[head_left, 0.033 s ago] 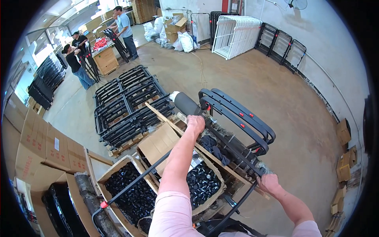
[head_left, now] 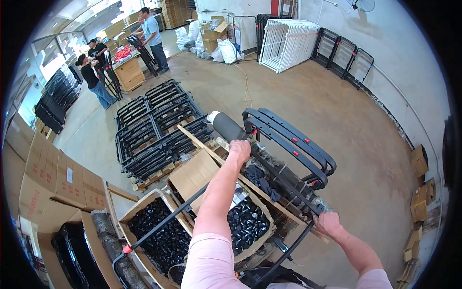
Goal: Assemble components of an industrial sports machine using a power drill and hand tools.
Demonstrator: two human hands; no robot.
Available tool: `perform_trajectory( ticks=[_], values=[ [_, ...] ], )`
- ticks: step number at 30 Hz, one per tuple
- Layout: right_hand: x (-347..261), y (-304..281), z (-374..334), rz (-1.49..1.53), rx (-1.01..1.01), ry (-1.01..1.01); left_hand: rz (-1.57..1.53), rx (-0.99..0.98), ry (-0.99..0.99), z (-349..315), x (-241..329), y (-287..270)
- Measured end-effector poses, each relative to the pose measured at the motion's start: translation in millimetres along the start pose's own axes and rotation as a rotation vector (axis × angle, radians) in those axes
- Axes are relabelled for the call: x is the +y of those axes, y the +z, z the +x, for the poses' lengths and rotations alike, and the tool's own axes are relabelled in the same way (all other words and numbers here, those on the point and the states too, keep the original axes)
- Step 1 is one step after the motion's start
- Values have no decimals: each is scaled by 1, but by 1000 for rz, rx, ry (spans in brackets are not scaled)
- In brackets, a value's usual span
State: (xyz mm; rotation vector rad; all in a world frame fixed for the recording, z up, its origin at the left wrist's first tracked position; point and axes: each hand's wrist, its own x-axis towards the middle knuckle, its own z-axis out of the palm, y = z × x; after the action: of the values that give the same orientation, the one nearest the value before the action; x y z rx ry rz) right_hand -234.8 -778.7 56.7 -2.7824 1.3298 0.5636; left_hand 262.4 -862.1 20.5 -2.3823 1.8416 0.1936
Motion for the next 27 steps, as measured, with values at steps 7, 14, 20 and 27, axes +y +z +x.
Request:
perform_trajectory(
  ticks=[7, 14, 20, 27],
  values=[
    [3, -22, 5, -71, -63, -48, -231, 399, 98, -65, 18, -32],
    [-90, -77, 167, 168, 428, -498, -544, 158, -44, -306, 27, 33],
    [-191, -120, 304, -29, 418, -540, -570, 216, -422, -594, 76, 101],
    [-218, -127, 339, -233, 349, -599, -607, 235, -853, -711, 170, 121]
  ],
)
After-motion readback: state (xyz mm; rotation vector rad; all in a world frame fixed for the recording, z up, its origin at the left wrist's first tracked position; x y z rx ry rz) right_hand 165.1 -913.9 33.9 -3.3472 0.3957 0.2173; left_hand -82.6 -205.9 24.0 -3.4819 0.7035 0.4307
